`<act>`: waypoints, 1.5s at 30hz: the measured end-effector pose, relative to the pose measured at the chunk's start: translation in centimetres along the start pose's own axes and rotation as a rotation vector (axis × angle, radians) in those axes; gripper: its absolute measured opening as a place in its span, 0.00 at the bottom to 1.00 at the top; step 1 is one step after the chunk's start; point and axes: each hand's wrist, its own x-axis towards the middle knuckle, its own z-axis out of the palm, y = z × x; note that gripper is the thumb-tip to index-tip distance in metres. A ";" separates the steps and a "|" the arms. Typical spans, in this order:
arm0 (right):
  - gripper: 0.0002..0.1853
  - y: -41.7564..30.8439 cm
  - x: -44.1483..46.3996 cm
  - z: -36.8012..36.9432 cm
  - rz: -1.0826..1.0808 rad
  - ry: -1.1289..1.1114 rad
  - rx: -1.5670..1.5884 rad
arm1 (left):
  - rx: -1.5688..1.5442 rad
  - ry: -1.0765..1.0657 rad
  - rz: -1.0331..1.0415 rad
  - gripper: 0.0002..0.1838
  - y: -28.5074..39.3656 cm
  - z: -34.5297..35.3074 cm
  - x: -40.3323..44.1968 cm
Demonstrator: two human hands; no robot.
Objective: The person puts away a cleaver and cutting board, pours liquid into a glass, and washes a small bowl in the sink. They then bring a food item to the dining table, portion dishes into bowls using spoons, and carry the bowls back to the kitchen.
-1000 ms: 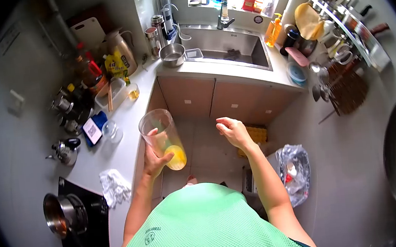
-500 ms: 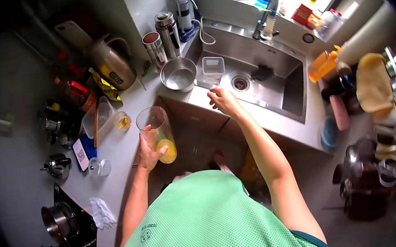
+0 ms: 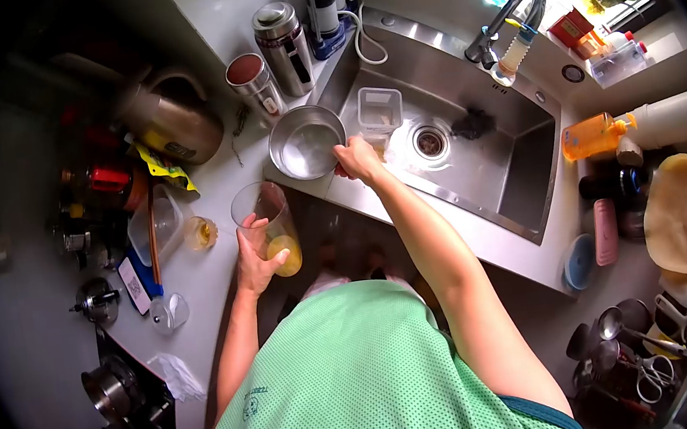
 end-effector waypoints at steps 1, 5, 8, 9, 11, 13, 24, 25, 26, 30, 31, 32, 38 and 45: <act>0.13 -0.1 -0.1 0.1 -0.012 0.010 -0.004 | 0.016 0.005 -0.001 0.47 0.1 -0.1 0.3; 0.13 0.7 0.4 0.5 -0.022 0.056 -0.047 | 0.032 -0.015 -0.007 0.47 0.3 -1.0 1.3; 0.13 -0.2 -0.4 0.2 -0.009 0.055 -0.044 | -0.004 -0.082 -0.047 0.48 1.1 -1.6 1.8; 0.13 -0.3 -0.4 0.1 -0.007 0.059 -0.041 | -0.002 -0.085 -0.048 0.48 1.8 -1.7 2.0; 0.13 -0.2 -0.6 -0.1 -0.022 0.068 0.014 | 0.001 -0.095 -0.049 0.48 2.2 -1.8 2.3; 0.13 -0.9 -1.0 -0.6 -0.017 0.085 0.001 | 0.033 -0.053 0.021 0.45 2.3 -1.8 2.6; 0.13 -4.9 -5.4 -5.8 -0.026 0.144 -0.126 | -0.019 -0.168 0.031 0.47 4.5 -1.2 5.0; 0.13 -4.9 -5.6 -6.3 -0.025 0.162 -0.133 | -0.013 -0.174 0.037 0.47 4.6 -1.0 5.2; 0.13 -5.0 -5.9 -6.7 -0.025 0.172 -0.131 | -0.014 -0.183 0.043 0.47 4.7 -0.8 5.3; 0.12 -5.5 -7.5 -8.7 -0.046 0.226 -0.186 | 0.020 -0.238 0.044 0.47 5.3 -0.3 6.1; 0.12 -5.7 -8.0 -9.1 -0.050 0.231 -0.203 | 0.049 -0.253 0.049 0.48 5.4 -0.1 6.3; 0.12 -5.7 -8.3 -9.6 -0.033 0.255 -0.211 | 0.049 -0.262 0.053 0.48 5.6 0.2 6.4; 0.11 -6.0 -10.3 -12.3 -0.033 0.302 -0.274 | 0.147 -0.319 0.097 0.48 6.5 1.6 7.4; 0.11 -7.2 -13.4 -15.0 -0.024 0.392 -0.259 | 0.269 -0.414 0.141 0.47 8.8 3.7 8.5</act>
